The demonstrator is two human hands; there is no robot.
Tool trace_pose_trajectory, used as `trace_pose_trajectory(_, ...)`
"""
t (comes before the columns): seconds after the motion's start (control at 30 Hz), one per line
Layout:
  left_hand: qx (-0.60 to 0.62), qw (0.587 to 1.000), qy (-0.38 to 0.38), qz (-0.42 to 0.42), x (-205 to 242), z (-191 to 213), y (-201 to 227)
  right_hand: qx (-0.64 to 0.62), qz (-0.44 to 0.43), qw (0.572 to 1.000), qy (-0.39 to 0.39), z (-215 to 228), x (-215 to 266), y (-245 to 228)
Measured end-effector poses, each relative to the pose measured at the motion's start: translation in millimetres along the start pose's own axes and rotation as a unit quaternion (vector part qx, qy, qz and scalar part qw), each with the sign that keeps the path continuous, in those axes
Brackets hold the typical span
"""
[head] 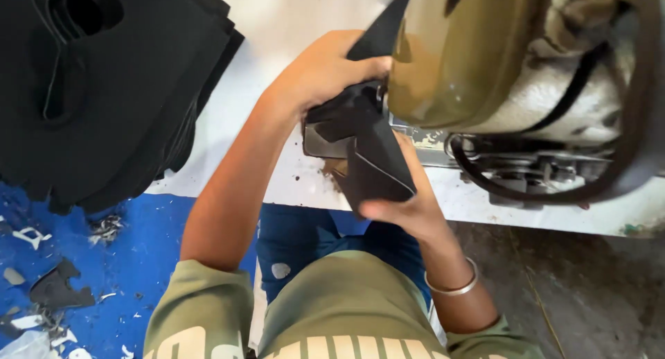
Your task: Use an industrial sewing machine to stitch together shoe components.
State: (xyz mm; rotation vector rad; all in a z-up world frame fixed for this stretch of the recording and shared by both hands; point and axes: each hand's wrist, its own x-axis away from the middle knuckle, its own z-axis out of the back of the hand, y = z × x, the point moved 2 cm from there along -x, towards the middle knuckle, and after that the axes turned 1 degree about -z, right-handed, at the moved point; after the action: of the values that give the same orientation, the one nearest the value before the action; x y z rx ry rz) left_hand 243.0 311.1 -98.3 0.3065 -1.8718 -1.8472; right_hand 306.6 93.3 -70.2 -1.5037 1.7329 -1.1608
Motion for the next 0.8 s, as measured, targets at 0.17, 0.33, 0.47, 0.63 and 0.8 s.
trace_pose_trajectory(0.17,0.458,0.830,0.275,0.159,73.8,-45.6,-17.0,0.326,0.105,0.936,0.078,20.1,24.0,8.6)
trace_pose_trajectory(0.33,0.321,0.930,0.172,0.046,125.3,-105.4,-48.6,0.206,-0.090,0.967,0.120,47.8,68.6,15.1)
trace_pose_trajectory(0.47,0.463,0.875,0.124,0.061,121.1,-118.0,-18.4,0.164,-0.080,0.976,0.120,44.4,83.7,-4.5)
trace_pose_trajectory(0.63,0.425,0.887,0.167,-0.065,132.3,-134.7,-28.2,0.152,-0.087,0.968,0.179,57.0,97.8,11.7)
trace_pose_trajectory(0.8,0.513,0.850,0.106,0.060,146.2,-127.1,0.5,-0.026,-0.055,0.986,0.157,55.8,73.6,23.0)
